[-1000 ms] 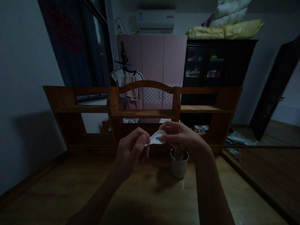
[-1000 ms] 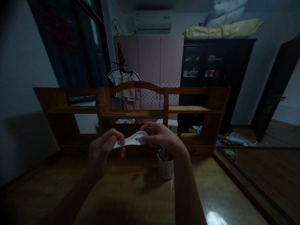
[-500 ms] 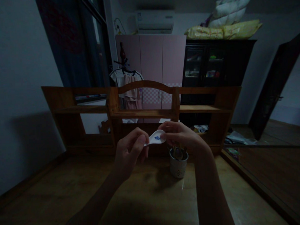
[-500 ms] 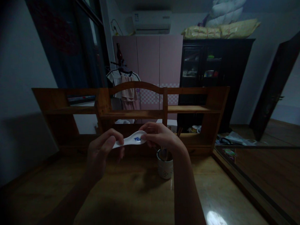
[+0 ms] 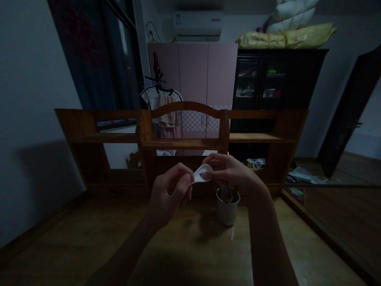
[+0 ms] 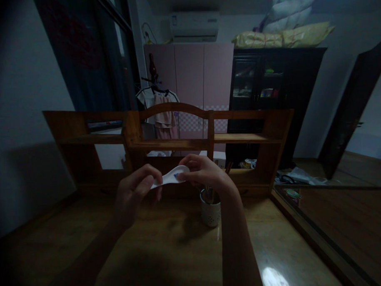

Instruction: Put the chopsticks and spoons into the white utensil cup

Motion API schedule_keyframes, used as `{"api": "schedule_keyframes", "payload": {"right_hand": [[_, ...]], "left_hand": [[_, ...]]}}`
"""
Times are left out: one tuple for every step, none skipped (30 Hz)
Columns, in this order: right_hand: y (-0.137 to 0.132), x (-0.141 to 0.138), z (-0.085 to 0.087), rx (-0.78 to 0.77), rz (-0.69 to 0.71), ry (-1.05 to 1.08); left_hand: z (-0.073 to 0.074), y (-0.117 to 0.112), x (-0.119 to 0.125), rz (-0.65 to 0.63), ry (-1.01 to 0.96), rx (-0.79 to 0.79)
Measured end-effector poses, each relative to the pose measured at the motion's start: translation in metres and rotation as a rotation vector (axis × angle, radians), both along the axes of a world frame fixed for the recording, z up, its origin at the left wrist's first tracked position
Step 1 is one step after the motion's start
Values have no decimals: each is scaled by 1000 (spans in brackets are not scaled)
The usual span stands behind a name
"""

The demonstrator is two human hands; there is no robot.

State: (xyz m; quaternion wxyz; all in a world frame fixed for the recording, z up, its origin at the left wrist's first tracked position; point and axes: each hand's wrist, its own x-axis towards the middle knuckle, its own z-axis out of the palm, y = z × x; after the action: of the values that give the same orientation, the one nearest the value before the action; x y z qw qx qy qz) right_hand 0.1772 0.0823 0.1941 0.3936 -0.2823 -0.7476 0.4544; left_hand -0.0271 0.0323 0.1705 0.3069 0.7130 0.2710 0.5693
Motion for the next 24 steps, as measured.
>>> {"api": "schedule_keyframes", "payload": {"right_hand": [[0,0,0,0,-9,-7],[1,0,0,0,-22,-13],[1,0,0,0,-34,-19],[1,0,0,1,-46,-24],[2,0,0,4,-56,-27],[2,1,0,10,-65,-27],[2,2,0,17,-70,-26],[1,3,0,25,-71,-23],[1,4,0,34,-70,-19],[1,5,0,42,-68,-16],[0,6,0,50,-70,-10],[-1,7,1,53,-75,-5],[-1,8,1,54,-84,-2],[-2,9,2,54,-95,0],[-2,9,2,52,-104,2],[-2,9,2,47,-108,5],[-2,9,2,42,-106,10],[-2,9,2,36,-96,15],[-2,9,1,29,-81,20],[-1,9,0,21,-62,24],[-1,9,0,14,-43,27],[-1,8,-1,7,-26,28],[-1,8,-1,0,-13,25],[-1,8,-2,-5,-5,16]], "left_hand": [[0,0,0,-3,9,2],[-1,0,0,-7,18,6],[-1,1,-1,-10,25,11],[-2,1,-1,-13,31,16],[-2,2,-2,-16,34,21],[-2,3,-3,-21,42,21],[-2,4,-4,-27,47,17],[-2,5,-5,-31,48,11],[-2,7,-6,-37,45,3],[-2,8,-7,-42,38,-5],[-2,10,-7,-47,29,-15],[-2,11,-7,-53,17,-25],[-2,12,-7,-57,5,-36],[-2,13,-6,-59,-6,-49],[-2,14,-6,-59,-17,-63],[-2,15,-5,-55,-29,-77],[-2,15,-5,-49,-40,-88],[-2,16,-5,-41,-53,-94],[-1,16,-5,-31,-66,-97],[-1,16,-6,-22,-79,-100],[-1,16,-6,-17,-92,-103],[-1,15,-6,-13,-110,-103],[-1,14,-6,-12,-129,-104],[0,13,-5,-8,-148,-101]]}}
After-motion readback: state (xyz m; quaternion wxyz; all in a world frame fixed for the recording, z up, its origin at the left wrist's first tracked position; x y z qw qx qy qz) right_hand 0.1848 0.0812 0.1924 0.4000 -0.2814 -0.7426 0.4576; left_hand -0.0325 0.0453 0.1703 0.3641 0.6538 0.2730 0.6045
